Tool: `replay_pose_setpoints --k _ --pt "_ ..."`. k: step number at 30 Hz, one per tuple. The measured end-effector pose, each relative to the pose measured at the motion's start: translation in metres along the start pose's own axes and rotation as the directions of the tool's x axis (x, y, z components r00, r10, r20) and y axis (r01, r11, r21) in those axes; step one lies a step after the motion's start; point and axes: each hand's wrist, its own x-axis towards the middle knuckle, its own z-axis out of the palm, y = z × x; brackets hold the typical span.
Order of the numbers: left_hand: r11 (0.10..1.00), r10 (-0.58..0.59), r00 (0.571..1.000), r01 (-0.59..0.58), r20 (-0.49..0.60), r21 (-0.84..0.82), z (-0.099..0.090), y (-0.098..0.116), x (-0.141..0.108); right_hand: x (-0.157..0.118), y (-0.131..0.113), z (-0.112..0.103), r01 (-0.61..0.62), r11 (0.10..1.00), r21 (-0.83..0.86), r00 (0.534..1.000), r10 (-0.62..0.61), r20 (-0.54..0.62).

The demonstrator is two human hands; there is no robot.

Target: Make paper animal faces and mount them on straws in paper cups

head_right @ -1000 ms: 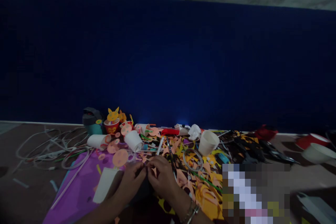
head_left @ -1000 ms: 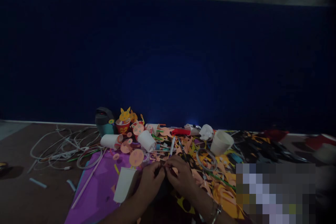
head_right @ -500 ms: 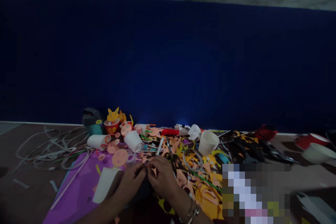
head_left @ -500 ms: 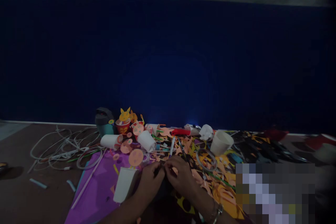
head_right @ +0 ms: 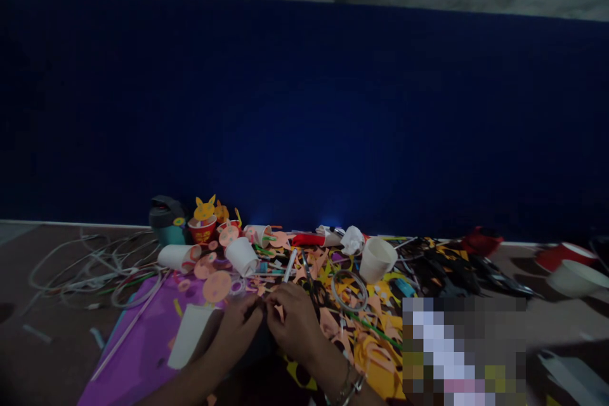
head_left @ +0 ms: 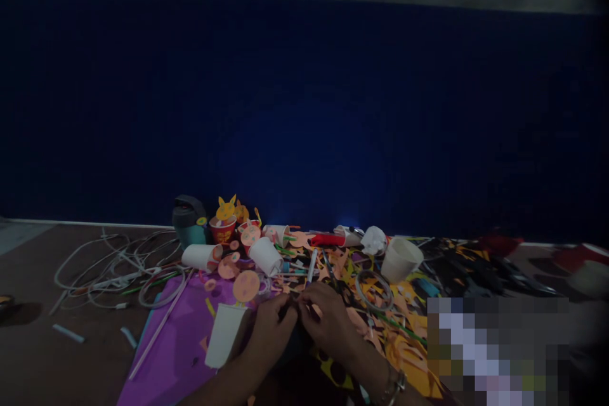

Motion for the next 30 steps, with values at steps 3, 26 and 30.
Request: replay_pose_setpoints --k 3,26,30 --pt "1.000 0.002 1.000 -0.002 -0.003 0.000 -0.001 0.004 0.000 0.004 0.002 -0.001 -0.216 0.953 0.213 0.975 0.221 0.000" --pt "0.998 0.068 0.998 -0.069 0.011 0.016 -0.008 0.038 -0.001 0.013 -0.008 -0.029 -0.266 0.952 0.154 0.961 0.248 0.123" --pt "0.998 0.062 0.998 -0.062 -0.012 0.027 -0.009 0.039 0.001 0.013 -0.014 -0.026 -0.280 0.929 0.240 0.960 0.267 0.088"
